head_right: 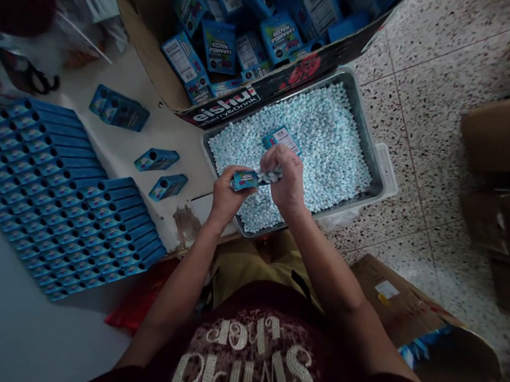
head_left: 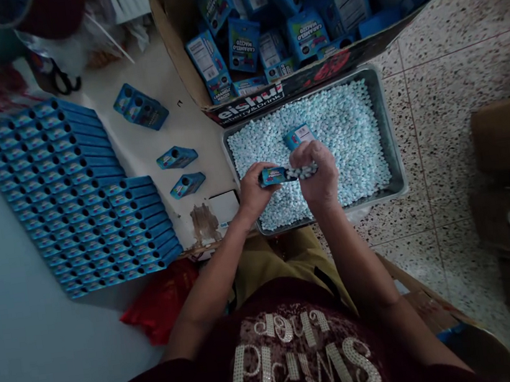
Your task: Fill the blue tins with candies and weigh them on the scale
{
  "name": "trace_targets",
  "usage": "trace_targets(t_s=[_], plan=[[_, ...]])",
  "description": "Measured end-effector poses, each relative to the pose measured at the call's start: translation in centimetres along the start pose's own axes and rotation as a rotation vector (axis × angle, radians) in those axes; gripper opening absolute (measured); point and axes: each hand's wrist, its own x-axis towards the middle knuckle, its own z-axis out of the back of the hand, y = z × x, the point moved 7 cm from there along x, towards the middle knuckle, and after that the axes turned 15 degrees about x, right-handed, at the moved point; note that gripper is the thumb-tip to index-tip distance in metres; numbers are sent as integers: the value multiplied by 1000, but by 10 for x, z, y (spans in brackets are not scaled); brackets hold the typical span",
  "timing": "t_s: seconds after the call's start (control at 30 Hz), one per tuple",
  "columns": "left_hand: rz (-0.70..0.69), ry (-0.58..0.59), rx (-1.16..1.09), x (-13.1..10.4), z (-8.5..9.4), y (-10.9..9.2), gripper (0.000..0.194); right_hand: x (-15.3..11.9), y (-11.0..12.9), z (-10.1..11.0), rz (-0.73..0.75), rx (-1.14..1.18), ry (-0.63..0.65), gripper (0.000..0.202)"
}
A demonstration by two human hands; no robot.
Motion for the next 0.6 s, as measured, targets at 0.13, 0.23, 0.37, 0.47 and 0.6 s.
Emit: trace_targets(t_s=[0.13, 0.23, 0.37, 0.47, 0.6], plan=[[-25, -9, 86, 3, 5, -9, 45, 9, -14, 26, -7, 79, -60, 71], [-50, -46, 75, 6, 10, -12, 36, 16, -27, 56, -113, 314, -106, 69], [-1, -52, -186, 15, 9, -2, 37, 9, -48, 105, -328, 641, -414, 46], [44, 46, -276, 20, 1, 7, 42, -10, -57, 132, -411, 595, -612, 30], [82, 64, -320, 23, 9, 21, 40, -23, -58, 154, -414, 423, -549, 13]])
